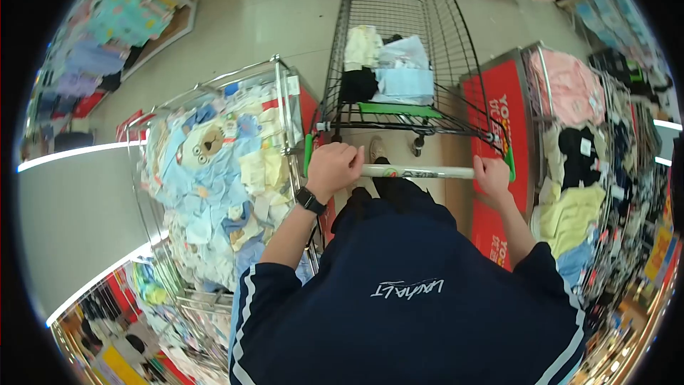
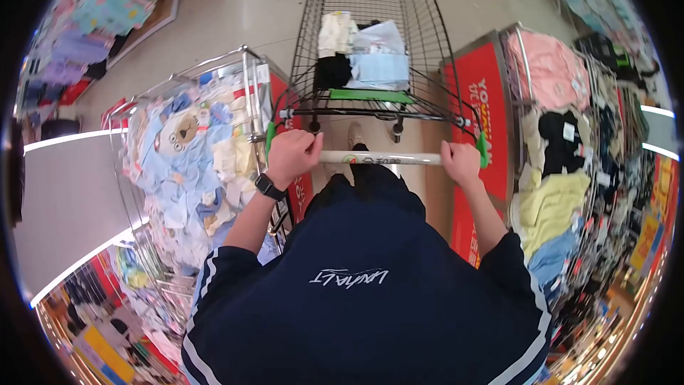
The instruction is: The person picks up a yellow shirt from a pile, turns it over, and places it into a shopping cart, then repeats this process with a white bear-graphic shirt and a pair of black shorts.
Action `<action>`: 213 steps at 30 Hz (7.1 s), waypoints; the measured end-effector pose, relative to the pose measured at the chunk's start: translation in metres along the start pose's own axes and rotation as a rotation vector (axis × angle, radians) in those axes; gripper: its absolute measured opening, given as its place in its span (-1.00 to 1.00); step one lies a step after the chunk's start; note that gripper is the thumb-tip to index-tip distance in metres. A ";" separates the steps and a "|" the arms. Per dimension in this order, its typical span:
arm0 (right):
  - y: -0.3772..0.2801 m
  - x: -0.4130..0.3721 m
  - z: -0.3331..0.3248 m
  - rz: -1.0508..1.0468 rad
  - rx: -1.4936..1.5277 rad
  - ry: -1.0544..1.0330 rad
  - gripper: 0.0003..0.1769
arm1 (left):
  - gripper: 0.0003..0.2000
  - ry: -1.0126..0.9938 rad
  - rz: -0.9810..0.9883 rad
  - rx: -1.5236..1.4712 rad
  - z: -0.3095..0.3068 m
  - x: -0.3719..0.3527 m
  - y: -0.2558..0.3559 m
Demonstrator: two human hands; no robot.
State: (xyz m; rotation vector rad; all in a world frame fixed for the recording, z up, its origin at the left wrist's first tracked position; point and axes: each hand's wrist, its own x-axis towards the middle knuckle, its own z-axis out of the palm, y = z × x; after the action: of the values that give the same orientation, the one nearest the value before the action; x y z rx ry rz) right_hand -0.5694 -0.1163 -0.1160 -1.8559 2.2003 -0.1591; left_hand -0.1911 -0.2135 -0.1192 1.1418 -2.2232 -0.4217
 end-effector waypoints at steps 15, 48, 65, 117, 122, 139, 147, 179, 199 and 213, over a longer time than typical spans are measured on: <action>0.012 0.036 -0.001 -0.080 0.082 0.247 -0.68 | -0.88 0.016 -0.016 0.018 0.010 0.063 -0.013; 0.025 0.353 0.025 0.142 0.197 0.139 -0.67 | -0.52 -0.566 -0.303 0.149 0.118 0.406 -0.181; 0.031 0.462 0.024 0.257 0.179 0.050 -0.75 | -0.62 -0.689 0.065 0.163 0.211 0.551 -0.272; -0.197 0.668 0.082 1.029 0.242 0.186 -0.57 | -0.43 -1.027 0.615 -0.136 0.261 0.815 -0.491; -0.250 0.667 0.109 1.063 0.254 0.212 -0.56 | -0.43 -1.049 0.651 -0.165 0.245 0.804 -0.527; -0.448 0.674 0.178 1.279 0.286 0.386 -0.67 | -0.39 -1.167 0.805 -0.211 0.185 0.777 -0.625; -0.445 0.676 0.243 1.316 0.310 0.560 -0.68 | -0.40 -1.178 0.880 -0.158 0.220 0.768 -0.608; -0.382 0.666 0.227 1.577 0.297 0.798 -0.65 | -0.50 -1.285 1.293 -0.177 0.323 0.787 -0.441; -0.254 0.654 0.212 1.864 0.335 0.742 -0.70 | -0.42 -1.420 1.370 -0.174 0.436 0.793 -0.279; -0.146 0.610 0.200 2.036 0.370 0.673 -0.74 | -0.48 -1.493 1.443 -0.185 0.518 0.772 -0.147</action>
State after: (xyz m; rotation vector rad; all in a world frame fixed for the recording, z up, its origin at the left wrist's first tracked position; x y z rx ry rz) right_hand -0.4695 -0.7241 -0.3483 1.1516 2.8618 -0.6541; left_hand -0.7773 -0.9227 -0.3144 -1.5098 -3.1795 -0.8644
